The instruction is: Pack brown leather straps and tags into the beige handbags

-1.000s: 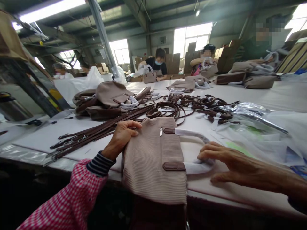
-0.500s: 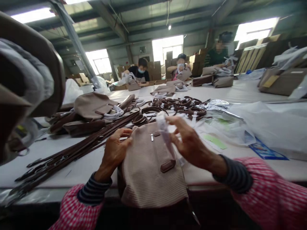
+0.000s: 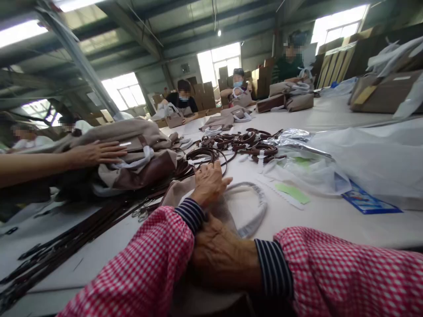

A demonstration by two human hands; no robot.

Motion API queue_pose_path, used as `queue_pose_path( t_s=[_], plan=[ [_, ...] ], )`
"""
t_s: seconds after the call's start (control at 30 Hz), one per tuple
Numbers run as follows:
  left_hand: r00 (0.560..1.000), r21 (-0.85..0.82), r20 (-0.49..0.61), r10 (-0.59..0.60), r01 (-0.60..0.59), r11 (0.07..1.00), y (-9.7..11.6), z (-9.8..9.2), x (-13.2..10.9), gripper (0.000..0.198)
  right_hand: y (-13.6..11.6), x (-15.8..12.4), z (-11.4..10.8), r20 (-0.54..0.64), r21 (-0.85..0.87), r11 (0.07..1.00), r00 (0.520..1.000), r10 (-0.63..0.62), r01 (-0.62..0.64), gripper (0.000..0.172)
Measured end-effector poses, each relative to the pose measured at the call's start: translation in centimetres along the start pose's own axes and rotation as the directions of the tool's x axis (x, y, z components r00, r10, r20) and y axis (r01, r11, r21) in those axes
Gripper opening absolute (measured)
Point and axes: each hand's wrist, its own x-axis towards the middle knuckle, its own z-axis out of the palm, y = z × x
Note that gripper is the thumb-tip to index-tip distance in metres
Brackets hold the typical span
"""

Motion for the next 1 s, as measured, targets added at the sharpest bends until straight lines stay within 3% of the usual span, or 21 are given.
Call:
queue_pose_path(
  t_s=[0.1,0.2,0.27,0.4,0.5,0.6,0.8,0.9,1.0],
  plan=[
    [0.995,0.014,-0.003,-0.099,0.099,0.995,-2.4,1.8,0.6,0.049,1.2,0.0,-0.4,-0.016,0.101,0.994,0.999,0.051,-0.049,0.011],
    [0.988,-0.025,-0.018,-0.152,0.152,0.988,-5.0,1.5,0.5,0.036,2.8,-1.4,-2.6,-0.102,0.331,0.937,0.983,0.152,-0.110,0.008],
    [0.987,-0.088,-0.014,-0.162,0.160,0.983,-6.0,1.2,0.7,0.029,4.7,-2.7,-4.7,-0.158,0.444,0.879,0.951,0.266,-0.172,0.008],
    [0.978,-0.263,-0.028,-0.204,0.190,0.946,-6.9,1.3,1.7,0.026,10.1,-3.3,-7.6,-0.191,0.444,0.813,0.847,0.497,-0.377,0.016],
    [0.962,-0.393,-0.080,-0.261,0.210,0.895,-7.3,1.4,2.2,0.038,13.9,-1.4,-7.7,-0.155,0.435,0.773,0.807,0.570,-0.462,0.019],
    [0.940,-0.520,-0.143,-0.310,0.196,0.832,-7.8,1.1,2.1,0.043,16.0,0.9,-6.5,-0.065,0.532,0.706,0.808,0.585,-0.468,0.021],
    [0.927,-0.732,-0.164,-0.338,0.116,0.671,-8.1,0.8,1.3,0.036,16.1,3.6,-4.2,-0.005,0.661,0.655,0.870,0.494,-0.368,0.026],
    [0.926,-0.760,-0.178,-0.333,0.085,0.644,-8.1,1.4,1.5,0.035,15.3,3.2,-4.6,-0.031,0.670,0.650,0.862,0.506,-0.358,0.026],
    [0.920,-0.740,-0.216,-0.328,0.065,0.670,-8.1,2.1,2.0,0.029,13.3,0.9,-6.3,-0.021,0.669,0.632,0.840,0.543,-0.392,0.023]
  ],
)
